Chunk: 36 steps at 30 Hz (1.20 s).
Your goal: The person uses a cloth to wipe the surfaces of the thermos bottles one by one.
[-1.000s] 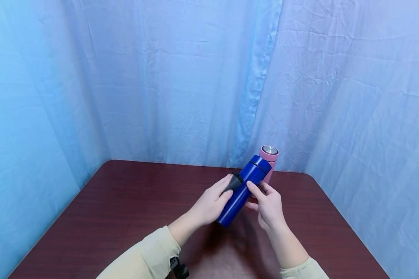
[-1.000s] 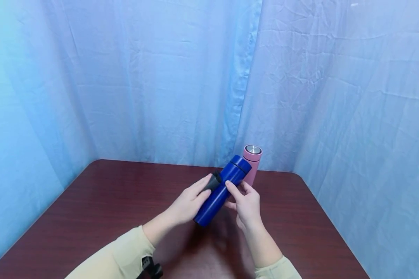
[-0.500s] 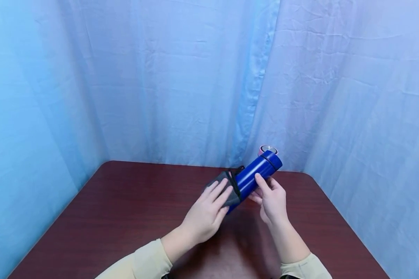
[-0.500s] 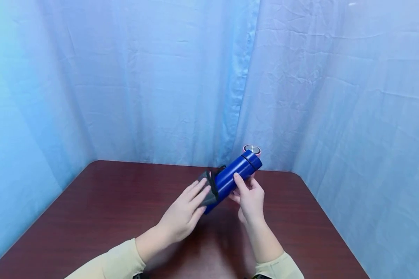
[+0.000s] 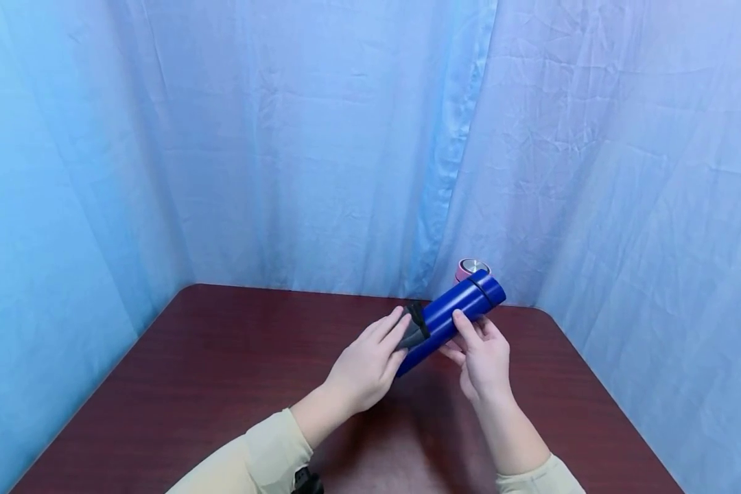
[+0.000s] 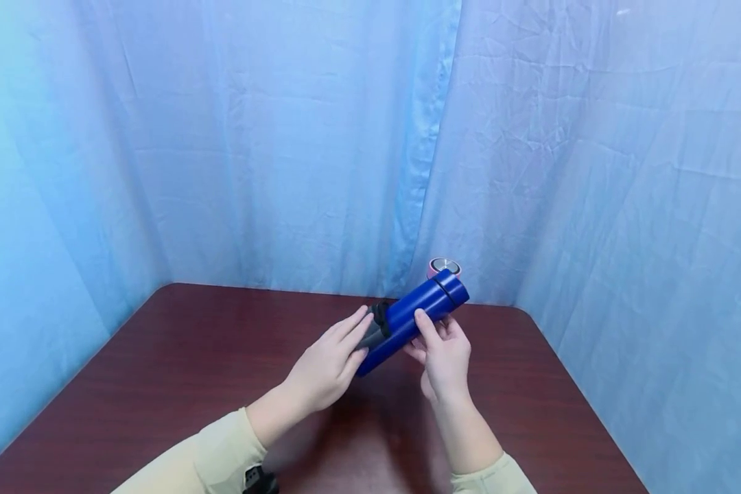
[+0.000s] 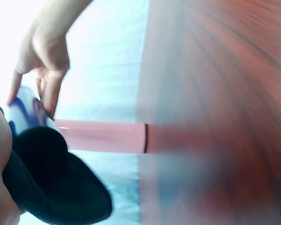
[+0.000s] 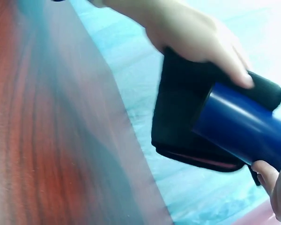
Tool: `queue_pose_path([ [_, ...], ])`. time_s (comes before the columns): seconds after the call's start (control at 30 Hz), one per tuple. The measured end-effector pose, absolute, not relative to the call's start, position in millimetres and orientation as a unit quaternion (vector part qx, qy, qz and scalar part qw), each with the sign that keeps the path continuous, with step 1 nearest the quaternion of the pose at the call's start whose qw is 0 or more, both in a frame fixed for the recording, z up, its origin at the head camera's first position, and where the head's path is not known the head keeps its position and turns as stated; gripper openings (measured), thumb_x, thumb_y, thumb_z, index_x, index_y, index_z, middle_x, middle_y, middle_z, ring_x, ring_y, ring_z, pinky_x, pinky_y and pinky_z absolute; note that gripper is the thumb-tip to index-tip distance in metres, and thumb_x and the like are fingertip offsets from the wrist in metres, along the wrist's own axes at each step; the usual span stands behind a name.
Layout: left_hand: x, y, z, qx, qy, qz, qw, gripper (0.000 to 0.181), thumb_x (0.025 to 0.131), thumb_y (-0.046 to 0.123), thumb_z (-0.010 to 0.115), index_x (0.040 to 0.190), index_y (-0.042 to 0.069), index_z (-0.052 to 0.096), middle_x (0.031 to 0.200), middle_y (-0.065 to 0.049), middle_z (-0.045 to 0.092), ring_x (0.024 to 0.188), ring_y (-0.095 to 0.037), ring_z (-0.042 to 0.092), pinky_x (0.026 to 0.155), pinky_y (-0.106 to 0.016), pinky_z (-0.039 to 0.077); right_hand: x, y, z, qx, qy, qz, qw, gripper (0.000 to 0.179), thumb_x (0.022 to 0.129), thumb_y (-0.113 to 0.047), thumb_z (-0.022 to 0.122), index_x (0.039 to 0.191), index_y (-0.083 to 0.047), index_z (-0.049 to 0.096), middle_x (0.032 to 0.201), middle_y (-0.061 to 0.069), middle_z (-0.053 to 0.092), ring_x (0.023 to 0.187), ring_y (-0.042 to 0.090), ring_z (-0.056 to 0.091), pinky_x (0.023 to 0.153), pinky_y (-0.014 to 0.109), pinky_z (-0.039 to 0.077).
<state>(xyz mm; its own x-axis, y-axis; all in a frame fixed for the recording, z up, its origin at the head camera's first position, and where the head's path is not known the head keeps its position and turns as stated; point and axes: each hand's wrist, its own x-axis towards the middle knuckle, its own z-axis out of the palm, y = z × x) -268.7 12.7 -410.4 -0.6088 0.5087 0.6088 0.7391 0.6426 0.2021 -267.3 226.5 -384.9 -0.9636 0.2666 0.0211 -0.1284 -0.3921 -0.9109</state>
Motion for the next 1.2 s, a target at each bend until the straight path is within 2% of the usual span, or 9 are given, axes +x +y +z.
queue_pose_path([
  [0.07, -268.5, 8.5, -416.4, -0.376, -0.863, -0.188, 0.279, 0.055, 0.103, 0.027, 0.057, 0.154, 0.012, 0.046, 0.161, -0.009, 0.037, 0.141, -0.030, 0.043, 0.111, -0.045, 0.041, -269.4, 231.7, -384.8, -0.077, -0.530, 0.836, 0.117, 0.064, 0.094, -0.034, 0.075, 0.144, -0.005, 0.046, 0.121, 0.011, 0.067, 0.099, 0.027, 0.072, 0.081, 0.044, 0.059],
  [0.17, -267.7, 6.0, -424.9, -0.415, -0.833, -0.110, 0.350, 0.055, 0.099, 0.027, 0.063, 0.150, 0.013, 0.052, 0.160, -0.012, 0.038, 0.142, -0.036, 0.041, 0.111, -0.052, 0.039, -273.0, 237.5, -386.4, -0.095, -0.522, 0.840, 0.111, 0.070, 0.093, -0.038, 0.075, 0.147, -0.005, 0.043, 0.119, 0.011, 0.068, 0.101, 0.029, 0.072, 0.083, 0.046, 0.058],
  [0.3, -267.7, 12.0, -430.8, -0.443, -0.789, -0.041, 0.423, 0.051, 0.097, 0.029, 0.062, 0.146, 0.014, 0.058, 0.160, -0.013, 0.039, 0.145, -0.039, 0.035, 0.114, -0.055, 0.033, -274.3, 235.5, -390.2, -0.106, -0.527, 0.838, 0.094, 0.075, 0.093, -0.040, 0.074, 0.150, -0.006, 0.040, 0.122, 0.010, 0.068, 0.105, 0.028, 0.071, 0.088, 0.046, 0.057],
  [0.47, -268.6, 23.0, -422.4, -0.417, -0.798, -0.039, 0.433, 0.050, 0.099, 0.030, 0.062, 0.146, 0.015, 0.058, 0.159, -0.011, 0.041, 0.144, -0.037, 0.038, 0.113, -0.055, 0.036, -272.3, 225.1, -395.0, -0.090, -0.535, 0.836, 0.083, 0.068, 0.094, -0.039, 0.074, 0.146, -0.007, 0.045, 0.122, 0.009, 0.069, 0.104, 0.026, 0.072, 0.087, 0.041, 0.058],
  [0.57, -269.3, 24.0, -415.9, -0.382, -0.840, -0.102, 0.371, 0.052, 0.101, 0.031, 0.060, 0.149, 0.014, 0.054, 0.158, -0.010, 0.043, 0.141, -0.033, 0.044, 0.109, -0.051, 0.041, -271.6, 222.2, -397.4, -0.072, -0.540, 0.833, 0.092, 0.061, 0.094, -0.034, 0.075, 0.141, -0.006, 0.048, 0.117, 0.009, 0.071, 0.097, 0.025, 0.073, 0.079, 0.039, 0.060],
  [0.67, -270.4, 19.6, -413.8, -0.348, -0.870, -0.245, 0.248, 0.052, 0.105, 0.031, 0.052, 0.154, 0.012, 0.047, 0.159, -0.006, 0.042, 0.141, -0.026, 0.045, 0.110, -0.046, 0.042, -269.4, 222.0, -398.5, -0.045, -0.555, 0.822, 0.115, 0.054, 0.095, -0.025, 0.075, 0.138, -0.005, 0.050, 0.116, 0.011, 0.070, 0.090, 0.025, 0.074, 0.074, 0.041, 0.061],
  [0.87, -273.8, 0.8, -418.7, -0.285, -0.771, -0.568, 0.030, 0.048, 0.110, 0.029, 0.044, 0.155, 0.013, 0.044, 0.151, -0.006, 0.051, 0.133, -0.022, 0.052, 0.111, -0.045, 0.039, -260.9, 222.3, -389.4, 0.048, -0.607, 0.767, 0.201, 0.051, 0.092, -0.013, 0.078, 0.139, -0.005, 0.058, 0.121, 0.019, 0.067, 0.097, 0.029, 0.072, 0.072, 0.044, 0.061],
  [0.97, -273.7, -4.3, -420.1, -0.243, -0.701, -0.669, -0.044, 0.047, 0.111, 0.033, 0.043, 0.154, 0.015, 0.047, 0.142, -0.009, 0.058, 0.121, -0.024, 0.059, 0.105, -0.046, 0.045, -258.0, 221.7, -380.9, 0.089, -0.652, 0.718, 0.228, 0.051, 0.091, -0.011, 0.079, 0.139, -0.011, 0.062, 0.120, 0.017, 0.069, 0.099, 0.028, 0.071, 0.070, 0.042, 0.061],
  [1.2, -270.8, -2.3, -408.0, -0.159, -0.582, -0.784, -0.149, 0.056, 0.110, 0.045, 0.041, 0.158, 0.018, 0.038, 0.145, -0.014, 0.054, 0.128, -0.030, 0.055, 0.102, -0.049, 0.048, -259.8, 221.8, -384.1, 0.188, -0.783, 0.520, 0.284, 0.070, 0.084, -0.014, 0.086, 0.147, -0.023, 0.057, 0.128, 0.007, 0.069, 0.102, 0.025, 0.072, 0.078, 0.038, 0.060],
])
